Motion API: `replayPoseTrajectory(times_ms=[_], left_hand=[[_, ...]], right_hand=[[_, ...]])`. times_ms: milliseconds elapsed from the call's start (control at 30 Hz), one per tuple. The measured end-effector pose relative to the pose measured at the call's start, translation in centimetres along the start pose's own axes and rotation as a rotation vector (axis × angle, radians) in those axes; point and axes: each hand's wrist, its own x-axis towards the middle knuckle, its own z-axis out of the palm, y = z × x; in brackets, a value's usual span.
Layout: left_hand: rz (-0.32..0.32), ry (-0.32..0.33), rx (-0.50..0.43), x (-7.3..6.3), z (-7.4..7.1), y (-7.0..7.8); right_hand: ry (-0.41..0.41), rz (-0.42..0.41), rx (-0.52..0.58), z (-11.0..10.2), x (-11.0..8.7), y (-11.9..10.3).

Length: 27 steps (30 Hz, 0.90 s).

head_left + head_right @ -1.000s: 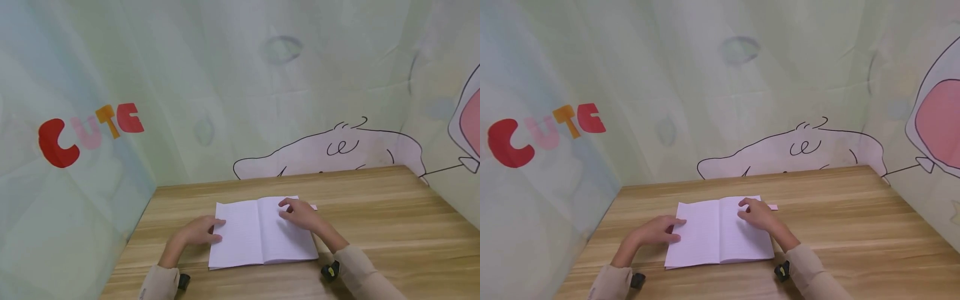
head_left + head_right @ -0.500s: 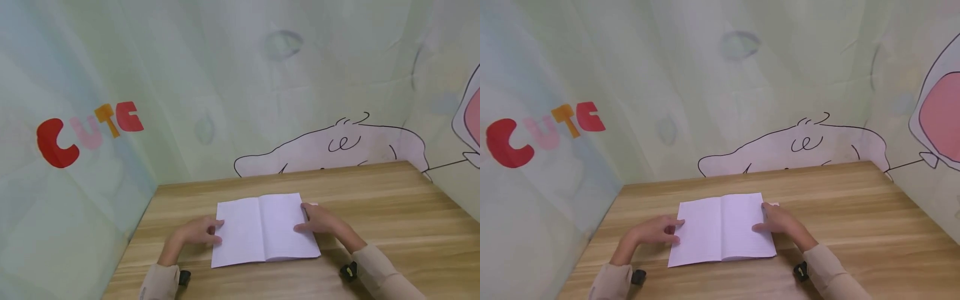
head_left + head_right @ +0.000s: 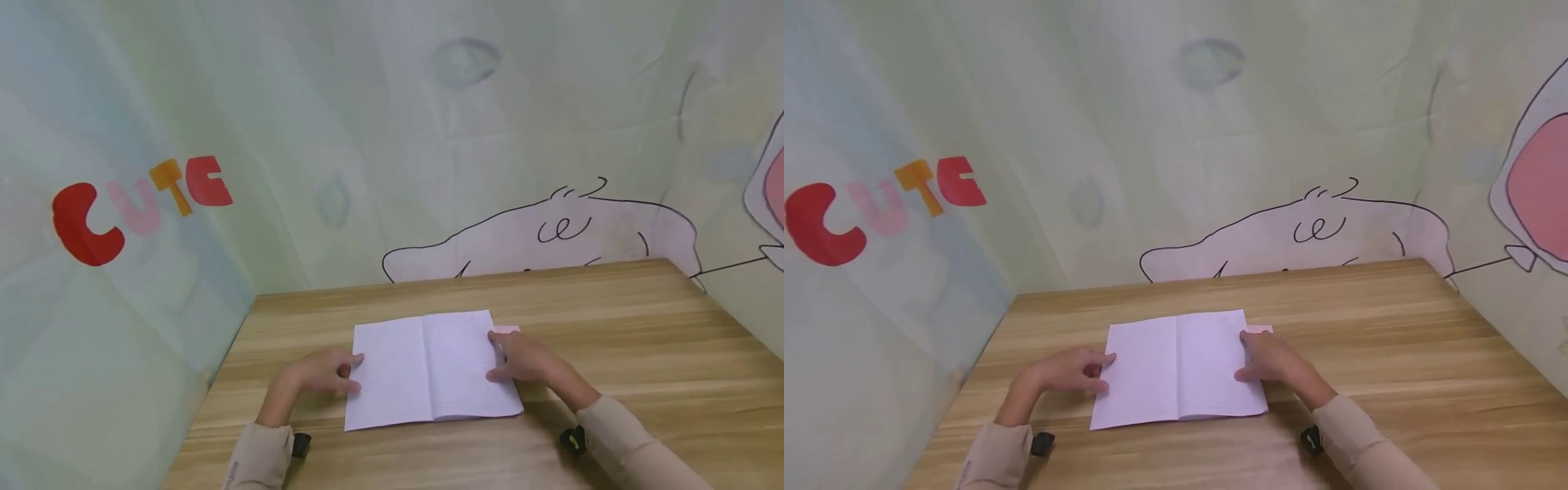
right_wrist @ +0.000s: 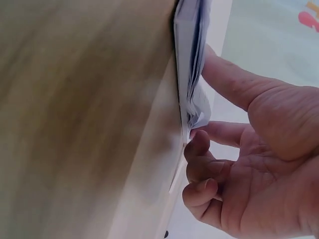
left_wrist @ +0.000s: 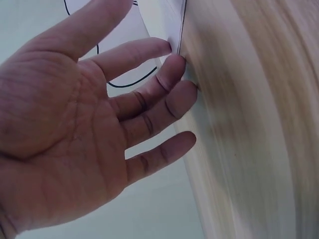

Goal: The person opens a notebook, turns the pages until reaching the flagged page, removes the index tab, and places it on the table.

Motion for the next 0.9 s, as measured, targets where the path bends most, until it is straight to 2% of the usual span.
replayPoseTrajectory(times_ms=[133,300,600,767,900], left_hand=[[-0.006,0.002,-0.002,-0.1,0.0,0.1],[-0.027,-0.006,0.008,-0.2,0.0,0.2],[-0.007,-0.023,0.02,-0.7,-0.3,0.9],[-0.021,-0.03,0.016,-0.8,-0.3,1.0],[-0.043,-0.034,0.019,-0.7,-0.2,1.0]], right_hand=[[0.021,-0.021,-0.057,-0.2,-0.1,-0.4],[0.045,-0.053,-0.042,-0.1,-0.3,-0.8],[0.036,0.003,0.062,0.2,-0.3,-1.4],[0.05,0.01,0.129,-0.2,-0.2,-1.4],[0.062,0.049,0.192,-0.8,0.1,-1.1]])
